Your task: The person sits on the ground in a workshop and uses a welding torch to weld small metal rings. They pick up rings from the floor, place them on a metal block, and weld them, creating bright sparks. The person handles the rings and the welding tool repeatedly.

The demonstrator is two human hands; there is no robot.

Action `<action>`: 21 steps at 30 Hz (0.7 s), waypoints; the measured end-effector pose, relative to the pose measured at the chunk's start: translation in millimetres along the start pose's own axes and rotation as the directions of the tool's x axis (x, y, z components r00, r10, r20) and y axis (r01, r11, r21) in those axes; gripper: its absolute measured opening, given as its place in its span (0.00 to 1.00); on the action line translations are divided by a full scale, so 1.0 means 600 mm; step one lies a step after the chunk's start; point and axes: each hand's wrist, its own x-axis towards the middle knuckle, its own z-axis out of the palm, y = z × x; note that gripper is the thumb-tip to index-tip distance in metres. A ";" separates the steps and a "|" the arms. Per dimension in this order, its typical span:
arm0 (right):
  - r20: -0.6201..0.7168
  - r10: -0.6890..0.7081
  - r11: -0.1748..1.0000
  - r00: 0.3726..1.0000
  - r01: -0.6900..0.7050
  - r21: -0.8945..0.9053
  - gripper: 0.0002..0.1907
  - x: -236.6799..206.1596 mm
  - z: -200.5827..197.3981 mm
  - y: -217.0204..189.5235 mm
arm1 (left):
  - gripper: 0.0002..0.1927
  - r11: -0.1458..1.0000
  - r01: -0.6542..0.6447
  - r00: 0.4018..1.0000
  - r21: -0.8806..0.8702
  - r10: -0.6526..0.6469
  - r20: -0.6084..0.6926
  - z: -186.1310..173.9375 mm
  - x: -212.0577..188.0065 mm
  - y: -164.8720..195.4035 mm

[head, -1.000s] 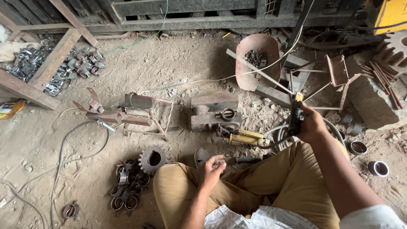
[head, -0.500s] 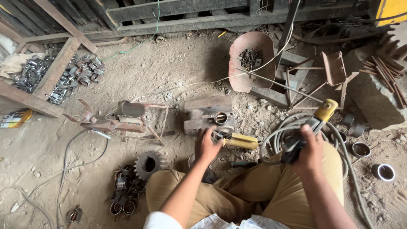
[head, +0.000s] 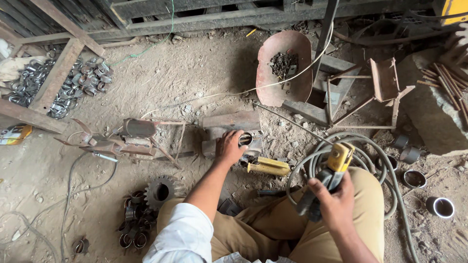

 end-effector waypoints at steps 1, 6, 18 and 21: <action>-0.013 0.009 0.998 1.000 -0.008 0.065 0.26 0.008 -0.005 -0.002 | 0.35 1.000 -0.007 1.000 -0.003 0.007 -0.017 0.004 -0.001 -0.003; 0.004 0.129 0.941 0.992 -0.124 0.314 0.22 0.035 -0.026 -0.003 | 0.32 0.999 -0.034 0.990 -0.040 0.028 -0.136 0.021 -0.005 -0.012; -0.109 0.306 0.937 0.946 -0.280 0.207 0.20 -0.078 -0.027 0.047 | 0.31 1.000 -0.001 0.990 0.004 0.001 -0.140 0.032 -0.006 -0.014; -0.110 0.262 0.956 0.959 -0.242 0.168 0.19 -0.087 -0.030 0.053 | 0.33 1.000 -0.028 0.984 0.013 0.030 -0.176 0.034 -0.009 -0.014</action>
